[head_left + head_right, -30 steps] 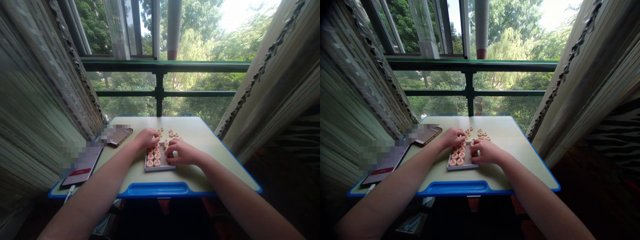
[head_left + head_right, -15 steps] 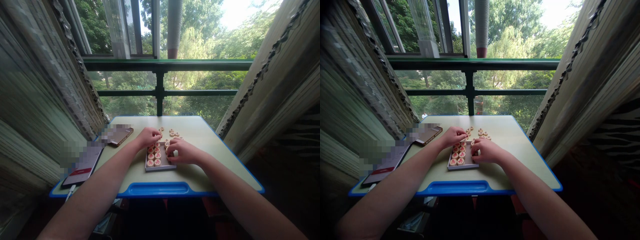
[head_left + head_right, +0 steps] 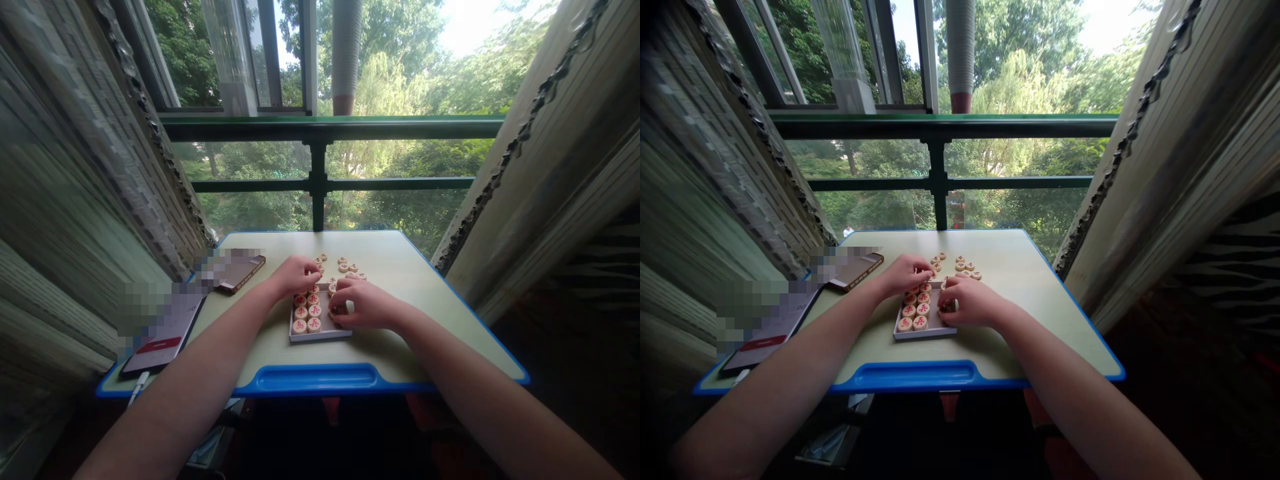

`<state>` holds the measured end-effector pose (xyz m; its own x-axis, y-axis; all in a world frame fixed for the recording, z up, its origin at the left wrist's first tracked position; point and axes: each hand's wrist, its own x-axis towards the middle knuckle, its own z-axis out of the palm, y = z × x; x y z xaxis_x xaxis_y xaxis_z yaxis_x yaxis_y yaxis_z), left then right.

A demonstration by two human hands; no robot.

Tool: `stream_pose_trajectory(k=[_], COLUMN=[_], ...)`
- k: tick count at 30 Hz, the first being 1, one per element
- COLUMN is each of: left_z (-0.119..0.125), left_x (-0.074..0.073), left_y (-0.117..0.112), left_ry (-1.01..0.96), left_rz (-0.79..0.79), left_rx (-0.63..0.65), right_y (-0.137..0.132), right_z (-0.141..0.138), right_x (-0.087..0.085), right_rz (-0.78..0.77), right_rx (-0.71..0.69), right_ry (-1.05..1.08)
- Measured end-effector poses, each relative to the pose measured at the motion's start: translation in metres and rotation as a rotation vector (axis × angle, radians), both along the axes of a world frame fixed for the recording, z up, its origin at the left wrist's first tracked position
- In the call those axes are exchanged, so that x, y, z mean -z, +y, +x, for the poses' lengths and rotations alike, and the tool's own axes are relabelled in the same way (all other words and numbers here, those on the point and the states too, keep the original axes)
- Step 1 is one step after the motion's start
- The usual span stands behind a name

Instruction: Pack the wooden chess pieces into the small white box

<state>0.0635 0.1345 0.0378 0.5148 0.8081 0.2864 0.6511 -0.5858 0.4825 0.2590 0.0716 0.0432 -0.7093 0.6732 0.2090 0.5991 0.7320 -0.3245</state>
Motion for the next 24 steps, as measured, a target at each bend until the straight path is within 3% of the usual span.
stream_pose_trajectory(k=[24], left_z=[-0.0009], left_x=[0.0027], left_y=[0.0018], left_ry=[0.028], left_rz=[0.028], left_rx=[0.018], right_y=[0.0000], right_z=[0.0006], right_x=[0.0022], right_rz=[0.064], right_rx=[-0.036], right_ry=[0.009])
